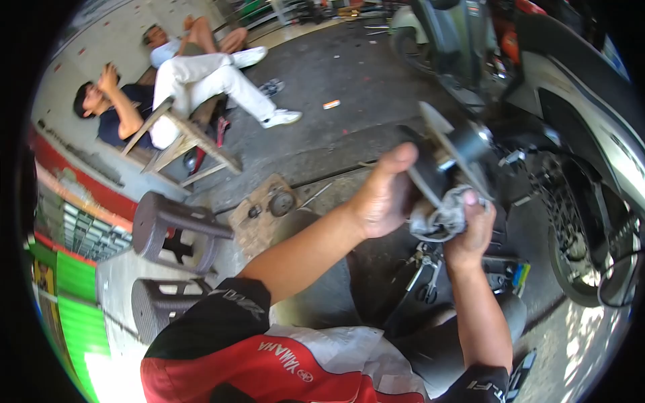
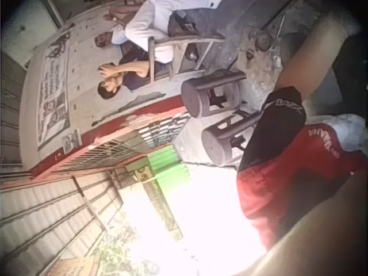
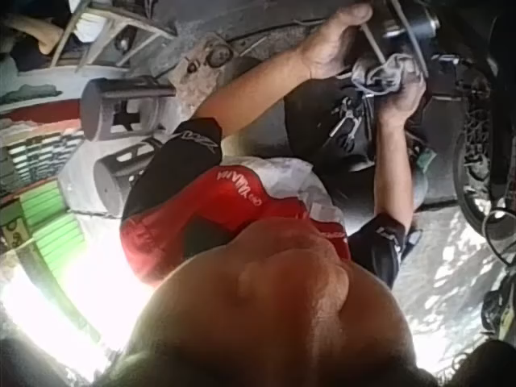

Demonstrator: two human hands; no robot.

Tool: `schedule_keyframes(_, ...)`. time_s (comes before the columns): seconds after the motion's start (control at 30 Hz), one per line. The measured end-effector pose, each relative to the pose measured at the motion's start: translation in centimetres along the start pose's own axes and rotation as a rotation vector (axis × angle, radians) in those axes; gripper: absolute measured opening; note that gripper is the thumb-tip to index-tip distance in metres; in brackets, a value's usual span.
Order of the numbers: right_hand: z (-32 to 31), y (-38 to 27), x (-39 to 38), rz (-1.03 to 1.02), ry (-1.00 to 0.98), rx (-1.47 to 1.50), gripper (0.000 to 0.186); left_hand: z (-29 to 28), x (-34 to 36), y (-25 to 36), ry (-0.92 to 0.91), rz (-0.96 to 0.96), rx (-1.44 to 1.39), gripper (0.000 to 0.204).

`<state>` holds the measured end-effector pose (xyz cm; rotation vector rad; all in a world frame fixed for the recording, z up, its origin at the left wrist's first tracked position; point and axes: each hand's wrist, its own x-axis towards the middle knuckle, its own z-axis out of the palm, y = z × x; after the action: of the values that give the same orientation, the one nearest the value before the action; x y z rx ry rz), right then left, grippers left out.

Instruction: Cleaning and reassembling motorcycle clutch components using basic hand tools.

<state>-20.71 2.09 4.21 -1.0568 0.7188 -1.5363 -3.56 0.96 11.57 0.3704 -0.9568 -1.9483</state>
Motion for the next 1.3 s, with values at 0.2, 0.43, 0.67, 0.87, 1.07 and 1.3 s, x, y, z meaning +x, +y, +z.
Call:
schedule_keyframes(0.2,-0.6,0.2,2.0,-0.224,-0.14,-0.449,0.071,0.1,-0.8,0.2,0.181,0.027,0.147,0.081)
schedule_keyframes(0.43,-4.7,1.1,3.9,-0.312,-0.299,-1.261,0.036,-1.5,-0.7,0.7,0.497,-0.039,0.197,0.089)
schedule_keyframes(0.67,-4.9,-4.0,4.7,-0.24,0.199,-0.602,0.038,-4.9,-2.4,1.5,0.543,0.124,0.608,0.112)
schedule_keyframes(0.87,-0.3,-4.1,2.3,-0.799,-0.588,-1.347,0.054,-5.7,-3.0,0.5,0.429,0.19,1.126,0.125)
schedule_keyframes(1.07,-0.8,-3.1,2.2,-0.491,-0.626,-0.653,0.053,-3.9,-4.5,-0.9,0.085,-0.019,0.772,0.128)
schedule_keyframes(1.3,-2.7,-0.2,0.2,0.631,-0.224,0.354,0.05,-2.1,-4.9,-2.1,-0.11,0.18,1.144,0.129)
